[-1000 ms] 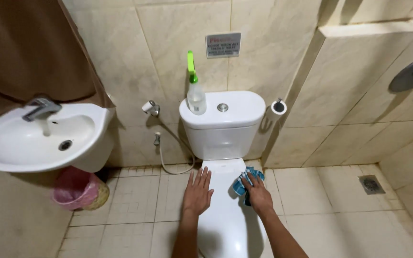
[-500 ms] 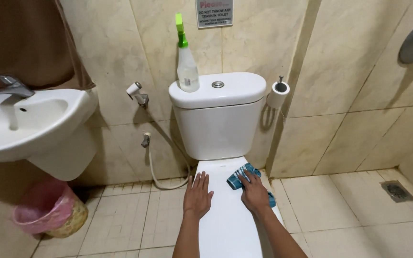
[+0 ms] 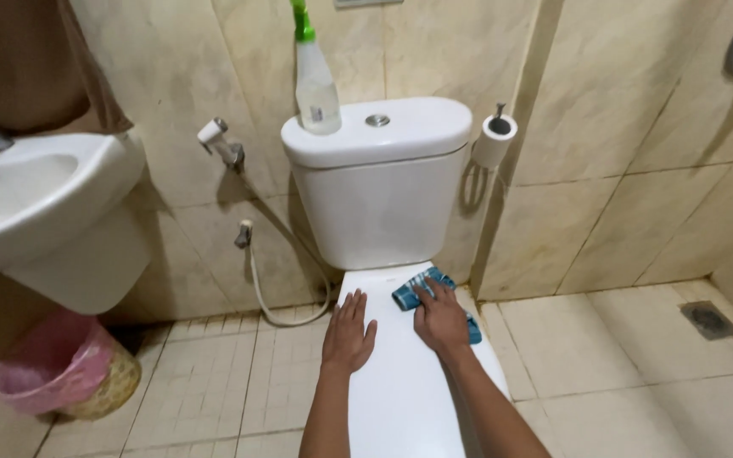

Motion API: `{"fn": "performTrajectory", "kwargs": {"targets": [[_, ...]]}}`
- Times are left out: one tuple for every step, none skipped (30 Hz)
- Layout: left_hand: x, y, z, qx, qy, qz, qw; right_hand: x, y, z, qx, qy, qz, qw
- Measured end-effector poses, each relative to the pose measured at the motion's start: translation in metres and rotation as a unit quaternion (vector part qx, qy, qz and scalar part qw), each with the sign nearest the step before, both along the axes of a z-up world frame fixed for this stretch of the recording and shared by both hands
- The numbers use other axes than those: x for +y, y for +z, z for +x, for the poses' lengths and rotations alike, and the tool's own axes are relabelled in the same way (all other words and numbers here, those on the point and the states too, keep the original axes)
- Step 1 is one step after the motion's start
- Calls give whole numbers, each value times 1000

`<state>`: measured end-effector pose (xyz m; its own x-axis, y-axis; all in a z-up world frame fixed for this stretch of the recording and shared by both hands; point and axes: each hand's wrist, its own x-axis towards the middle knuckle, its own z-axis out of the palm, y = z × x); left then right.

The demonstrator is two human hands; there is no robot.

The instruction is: The person cleans the base of a white toilet and the surrounding tiled floor using a spray bottle and a blue cloth. They then wipe the top of the toilet tank and the closed toilet seat with the same cloth.

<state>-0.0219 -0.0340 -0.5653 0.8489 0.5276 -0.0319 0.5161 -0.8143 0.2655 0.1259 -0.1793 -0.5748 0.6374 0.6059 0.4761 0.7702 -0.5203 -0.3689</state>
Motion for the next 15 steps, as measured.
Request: {"fn": "performTrajectory", "kwargs": {"targets": [[1, -3, -1, -14, -3, 3, 1000, 0, 3, -2, 9, -2, 10, 1000], [2, -4, -1, -28, -10, 6, 1000, -2, 7, -3, 18, -8, 21, 1000], [-1, -11, -10, -22, -10, 3, 1000, -4, -1, -12, 24, -8, 18, 1000], [0, -11, -4, -32, -17, 12, 999, -3, 1, -8, 21, -4, 14, 1000], [0, -10, 2, -41, -23, 21, 999, -2, 5, -3, 19, -1, 9, 1000], [3, -10, 4, -45, -21, 24, 998, -1, 4, 0, 15, 1, 12, 1000], [5, -9, 7, -46, -19, 22, 999, 0, 3, 5, 11, 5, 22, 1000], [5, -15, 3, -40, -19, 18, 999, -3, -5, 2, 14, 8, 29, 999], [6, -16, -1, -38, -18, 19, 999, -1, -4, -2, 17, 9, 30, 999], [5, -16, -2, -38, -21, 20, 999, -2, -4, -4, 14, 7, 39, 999], [4, -18, -2, -39, -24, 22, 999, -3, -4, -5, 11, 4, 48, 999], [4, -13, 1, -41, -32, 26, 998, -4, 1, -7, 10, -4, 52, 999], [4, -9, 4, -39, -27, 22, 999, -5, 7, -10, 21, -7, 37, 999], [2, -7, 2, -35, -18, 15, 999, -6, 11, -15, 35, -5, 18, 999], [2, -5, 3, -34, -20, 16, 999, -5, 11, -15, 36, -7, 19, 999]]}}
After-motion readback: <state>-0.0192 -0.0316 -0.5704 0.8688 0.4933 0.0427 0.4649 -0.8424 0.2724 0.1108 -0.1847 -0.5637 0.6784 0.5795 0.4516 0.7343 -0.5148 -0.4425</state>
